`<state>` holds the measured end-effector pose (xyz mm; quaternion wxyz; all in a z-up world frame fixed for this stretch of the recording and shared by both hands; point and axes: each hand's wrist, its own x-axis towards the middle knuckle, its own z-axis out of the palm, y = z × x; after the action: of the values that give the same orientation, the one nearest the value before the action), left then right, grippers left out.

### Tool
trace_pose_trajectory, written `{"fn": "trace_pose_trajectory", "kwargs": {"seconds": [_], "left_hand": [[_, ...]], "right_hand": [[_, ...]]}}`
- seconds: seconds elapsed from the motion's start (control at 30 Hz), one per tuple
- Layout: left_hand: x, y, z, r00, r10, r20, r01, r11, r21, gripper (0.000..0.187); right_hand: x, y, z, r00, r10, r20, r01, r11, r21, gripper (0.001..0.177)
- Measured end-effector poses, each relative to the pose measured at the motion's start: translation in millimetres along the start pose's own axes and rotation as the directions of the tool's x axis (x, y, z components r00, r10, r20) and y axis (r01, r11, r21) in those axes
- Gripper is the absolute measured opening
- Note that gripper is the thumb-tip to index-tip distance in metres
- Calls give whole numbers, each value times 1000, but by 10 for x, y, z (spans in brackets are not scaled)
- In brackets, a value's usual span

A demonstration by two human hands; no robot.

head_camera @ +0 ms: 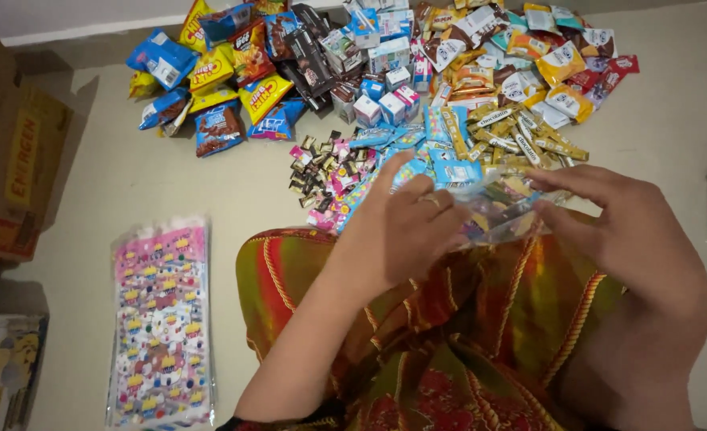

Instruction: Packing various snack packets and sticker sheets into large plastic bags while sitting on the floor.

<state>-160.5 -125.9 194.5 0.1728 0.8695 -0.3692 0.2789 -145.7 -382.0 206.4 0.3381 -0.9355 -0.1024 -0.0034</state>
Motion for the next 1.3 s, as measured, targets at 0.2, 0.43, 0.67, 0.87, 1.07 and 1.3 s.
{"fn": "trace_pose_trajectory", "kwargs": {"seconds": [0.2, 0.43, 0.67, 0.87, 1.07, 1.3], "left_hand": [[0, -35, -44, 998, 13, 67, -22, 990, 138, 21], [280, 179, 325, 969, 244, -40, -236, 962, 137, 12], [306, -295, 300, 897, 134, 421, -104, 990, -95, 15], [236, -832, -72, 939, -53, 341, 44, 998, 35, 16], [213, -354, -684, 990, -71, 125, 89, 986, -140, 11], [105, -170, -639, 997, -68, 45, 68, 998, 2, 11]], "right_hand": [[108, 122, -51, 998, 51, 41, -49, 998, -50, 32], [466, 495, -13, 920, -209, 330, 278, 944, -176, 68], [659, 218, -241, 848, 383, 368, -117, 811, -574, 64], [795, 332, -363, 904, 275, 329, -110, 890, -442, 27], [540, 313, -721, 974, 34, 222, 38, 950, -311, 27], [401, 294, -717, 986, -65, 155, 90, 983, -162, 32]]}}
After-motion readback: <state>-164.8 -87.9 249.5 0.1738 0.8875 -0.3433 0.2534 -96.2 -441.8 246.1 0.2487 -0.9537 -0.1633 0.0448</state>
